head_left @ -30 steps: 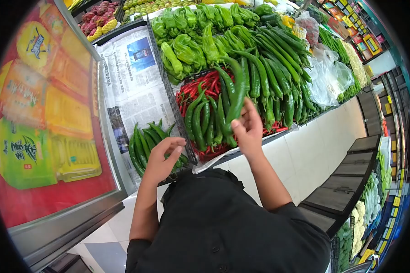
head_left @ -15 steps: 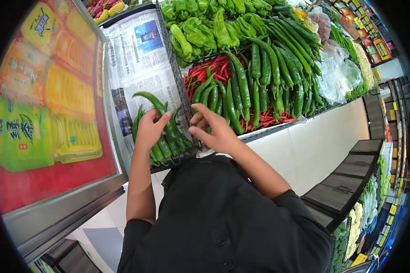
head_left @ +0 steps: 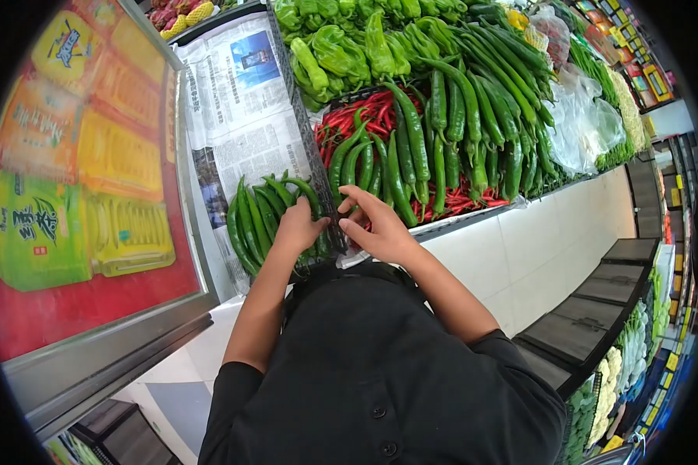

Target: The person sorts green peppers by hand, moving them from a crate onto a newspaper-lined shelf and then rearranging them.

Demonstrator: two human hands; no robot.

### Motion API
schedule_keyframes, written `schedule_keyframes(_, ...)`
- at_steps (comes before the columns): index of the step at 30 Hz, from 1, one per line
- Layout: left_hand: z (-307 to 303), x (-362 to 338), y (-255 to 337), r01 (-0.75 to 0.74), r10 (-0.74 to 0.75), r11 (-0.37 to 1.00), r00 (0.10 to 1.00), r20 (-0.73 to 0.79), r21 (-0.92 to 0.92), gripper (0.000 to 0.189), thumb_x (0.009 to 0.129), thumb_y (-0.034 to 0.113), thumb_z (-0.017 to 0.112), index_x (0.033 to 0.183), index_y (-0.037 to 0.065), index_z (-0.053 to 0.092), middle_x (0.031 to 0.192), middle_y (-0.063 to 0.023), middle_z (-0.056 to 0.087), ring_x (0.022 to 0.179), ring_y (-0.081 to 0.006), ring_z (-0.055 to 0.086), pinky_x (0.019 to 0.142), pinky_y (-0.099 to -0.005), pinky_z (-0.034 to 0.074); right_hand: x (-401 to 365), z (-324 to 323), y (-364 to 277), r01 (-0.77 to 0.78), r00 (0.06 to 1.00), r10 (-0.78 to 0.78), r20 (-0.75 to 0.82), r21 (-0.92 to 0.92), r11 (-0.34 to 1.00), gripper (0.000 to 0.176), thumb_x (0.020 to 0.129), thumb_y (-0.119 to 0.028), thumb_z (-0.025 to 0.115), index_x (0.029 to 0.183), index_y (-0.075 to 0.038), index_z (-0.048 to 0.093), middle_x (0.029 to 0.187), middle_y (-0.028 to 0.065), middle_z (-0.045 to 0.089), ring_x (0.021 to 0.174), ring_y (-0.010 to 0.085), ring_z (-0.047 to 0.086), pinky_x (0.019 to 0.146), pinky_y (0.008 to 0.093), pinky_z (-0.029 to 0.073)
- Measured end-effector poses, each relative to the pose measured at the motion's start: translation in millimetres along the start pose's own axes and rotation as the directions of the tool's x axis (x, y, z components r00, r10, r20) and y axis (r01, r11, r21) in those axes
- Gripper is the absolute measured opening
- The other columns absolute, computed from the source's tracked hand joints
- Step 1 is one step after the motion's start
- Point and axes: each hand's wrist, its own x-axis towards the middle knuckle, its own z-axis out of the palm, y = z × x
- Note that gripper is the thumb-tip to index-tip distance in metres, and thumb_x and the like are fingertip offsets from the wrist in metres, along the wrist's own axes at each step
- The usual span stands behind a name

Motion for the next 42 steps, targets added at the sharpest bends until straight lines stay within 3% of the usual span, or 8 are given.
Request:
schedule_keyframes(4, 0.5, 6.3, 0.8, -0.006, 0.01, 0.999, 0.997, -0.075, 0.053, 0.048, 0.08, 0.025, 0.083, 0.101, -0.005, 0.053, 0.087, -0.0262, 0.07, 0.087, -0.0429, 0.071, 0.075, -0.047, 0.055, -3.2, -4.6, 1.1, 0.006, 1.0, -0.006, 0.001, -0.039, 0.999, 0.054, 0.094, -0.007, 0.065, 0.144, -0.002, 0.044, 0.112, 0.0108, 0.057, 0.083, 0.0144, 0.061, 0.074, 0.0301, 0.053)
schedule_keyframes(7, 0.6, 9.6, 3.0, 0.025, -0.021, 0.997, 0.999, -0.05, 0.077, 0.051, 0.082, 0.024, 0.081, 0.108, -0.008, 0.051, 0.095, -0.0325, 0.068, 0.096, -0.0492, 0.068, 0.083, -0.0519, 0.056, -4.3, -7.7, 1.4, 0.019, 1.0, -0.019, 0.002, -0.062, 0.998, 0.053, 0.094, -0.007, 0.065, 0.143, -0.002, 0.045, 0.112, 0.0106, 0.056, 0.083, 0.0145, 0.062, 0.073, 0.0303, 0.054)
schedule_keyframes(20, 4.4, 5.8, 12.2, -0.012, 0.026, 0.985, 0.996, -0.081, 0.169, 0.046, 0.082, 0.02, 0.079, 0.107, -0.007, 0.051, 0.093, -0.0321, 0.068, 0.095, -0.049, 0.067, 0.082, -0.0529, 0.055, -6.2, -31.8, 6.7, 0.018, 0.998, -0.023, -0.053, -0.094, 0.995, 0.053, 0.092, -0.006, 0.067, 0.142, -0.006, 0.049, 0.112, 0.0074, 0.061, 0.084, 0.0125, 0.063, 0.073, 0.0283, 0.05)
schedule_keyframes(25, -28.9, -8.3, 26.4, -0.096, 0.111, 0.992, 0.973, -0.203, 0.083, 0.036, 0.086, 0.019, 0.076, 0.106, -0.002, 0.055, 0.091, -0.0253, 0.069, 0.083, -0.0445, 0.068, 0.075, -0.0489, 0.054, 5.7, -103.4, -15.9, 0.169, 0.89, -0.247, -0.383, -0.228, 0.959, 0.046, 0.09, -0.006, 0.068, 0.134, -0.003, 0.056, 0.106, 0.0099, 0.063, 0.08, 0.0164, 0.064, 0.072, 0.0298, 0.052)
schedule_keyframes(29, -85.8, -32.5, 88.8, -0.194, 0.135, 0.97, 0.932, -0.337, -0.149, 0.024, 0.091, 0.016, 0.072, 0.105, 0.001, 0.058, 0.082, -0.0147, 0.068, 0.068, -0.024, 0.066, 0.064, -0.0363, 0.052, 9.7, -152.8, -22.0, 0.055, 0.741, -0.314, -0.593, -0.412, 0.909, 0.039, 0.09, -0.006, 0.066, 0.128, -0.003, 0.059, 0.103, 0.0119, 0.065, 0.079, 0.0219, 0.065, 0.071, 0.0329, 0.053)
schedule_keyframes(31, -94.2, -34.6, 115.3, -0.313, 0.213, 0.923, 0.899, -0.382, -0.223, 0.02, 0.093, 0.014, 0.069, 0.105, 0.001, 0.059, 0.079, -0.0111, 0.067, 0.065, -0.0153, 0.062, 0.062, -0.0315, 0.05, 7.1, -158.6, -10.6, -0.036, 0.774, -0.281, -0.568, -0.483, 0.875, 0.036, 0.091, -0.011, 0.066, 0.125, -0.005, 0.06, 0.104, 0.0144, 0.065, 0.081, 0.0283, 0.067, 0.072, 0.039, 0.054)
schedule_keyframes(35, -75.6, -18.8, 166.9, -0.453, 0.42, 0.865, 0.889, -0.182, -0.216, 0.018, 0.096, 0.008, 0.066, 0.11, 0.0, 0.058, 0.084, -0.0044, 0.062, 0.07, -0.0079, 0.061, 0.06, -0.0258, 0.05, -3.7, -146.3, 7.5, -0.097, 0.837, -0.227, -0.498, -0.543, 0.834, 0.035, 0.091, -0.017, 0.065, 0.124, -0.006, 0.058, 0.108, 0.0165, 0.063, 0.087, 0.0332, 0.067, 0.075, 0.045, 0.054)
schedule_keyframes(42, 10.6, 45.4, 213.5, -0.561, 0.565, 0.814, 0.825, 0.018, 0.149, 0.041, 0.087, 0.016, 0.068, 0.126, 0.01, 0.056, 0.093, -0.0202, 0.065, 0.092, -0.0416, 0.065, 0.081, -0.0491, 0.052, -9.3, -163.5, 9.4, 0.006, 0.853, -0.19, -0.486, -0.356, 0.934, 0.041, 0.09, -0.011, 0.067, 0.129, -0.004, 0.056, 0.109, 0.0149, 0.063, 0.083, 0.027, 0.067, 0.075, 0.0392, 0.055)
